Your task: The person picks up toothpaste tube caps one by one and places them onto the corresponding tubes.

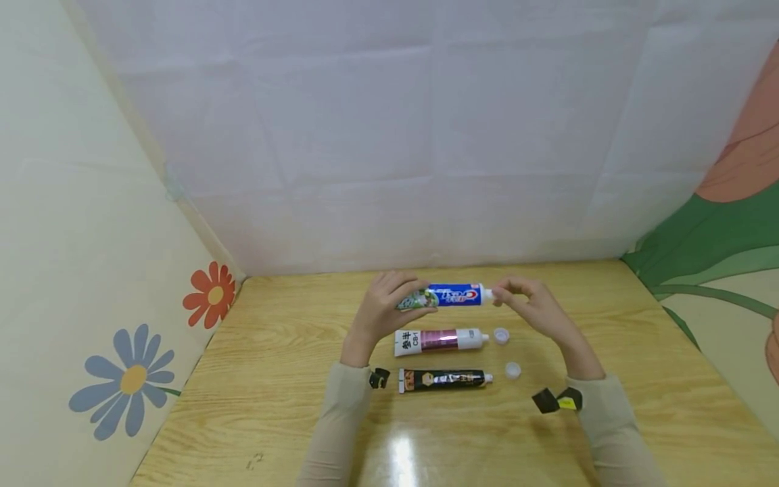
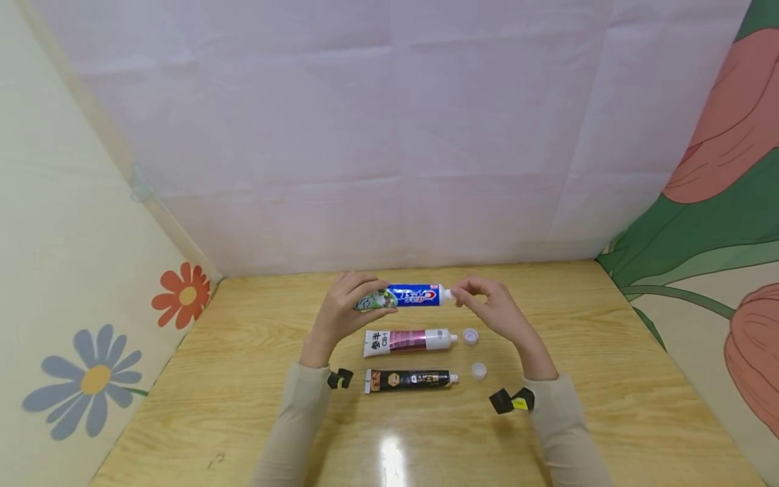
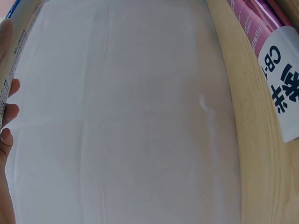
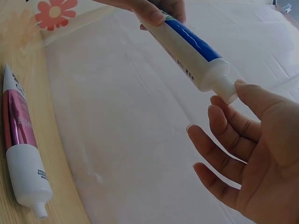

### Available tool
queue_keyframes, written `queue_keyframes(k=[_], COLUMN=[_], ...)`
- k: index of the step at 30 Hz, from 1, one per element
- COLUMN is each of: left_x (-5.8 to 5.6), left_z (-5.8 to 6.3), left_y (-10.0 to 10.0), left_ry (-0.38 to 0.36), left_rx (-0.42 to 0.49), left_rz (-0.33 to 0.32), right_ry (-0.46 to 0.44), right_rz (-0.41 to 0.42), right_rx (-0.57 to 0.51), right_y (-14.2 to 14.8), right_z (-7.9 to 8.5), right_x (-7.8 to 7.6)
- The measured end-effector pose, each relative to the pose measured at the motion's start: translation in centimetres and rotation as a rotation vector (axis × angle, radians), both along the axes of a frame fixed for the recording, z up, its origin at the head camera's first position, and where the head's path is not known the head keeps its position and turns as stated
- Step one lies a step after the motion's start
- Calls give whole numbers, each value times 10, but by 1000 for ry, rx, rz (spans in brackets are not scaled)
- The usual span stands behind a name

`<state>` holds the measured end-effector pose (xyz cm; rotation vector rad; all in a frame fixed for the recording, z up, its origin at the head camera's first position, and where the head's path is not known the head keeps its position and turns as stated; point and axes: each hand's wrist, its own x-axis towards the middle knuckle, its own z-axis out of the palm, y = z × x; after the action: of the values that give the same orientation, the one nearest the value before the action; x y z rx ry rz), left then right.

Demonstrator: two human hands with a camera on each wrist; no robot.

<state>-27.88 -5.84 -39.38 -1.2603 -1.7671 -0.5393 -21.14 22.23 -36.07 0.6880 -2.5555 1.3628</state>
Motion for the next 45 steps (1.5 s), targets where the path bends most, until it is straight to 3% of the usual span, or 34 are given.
queue_keyframes(k=[18, 25, 31, 36, 42, 45], left_x=[1, 0, 0, 0, 0, 0], left_z=[0, -2, -2, -2, -2, -2], left_y=[-1, -2, -2, -4, -6, -8], left_ry=[-7, -9, -12, -33, -62, -71], left_rx=[-9, 0, 6, 7, -5, -13], left_rz=[12, 6, 10, 15, 16, 22], right_ry=[52, 38, 45, 117, 278, 318], right_rz=[-1, -8, 13, 25, 106, 127], right_rx=[45, 31, 42, 77, 105, 109], right_y=[-4, 6, 9, 9, 13, 13], right_z=[0, -26, -29, -31, -35, -37], right_x=[0, -20, -22, -23, -27, -29])
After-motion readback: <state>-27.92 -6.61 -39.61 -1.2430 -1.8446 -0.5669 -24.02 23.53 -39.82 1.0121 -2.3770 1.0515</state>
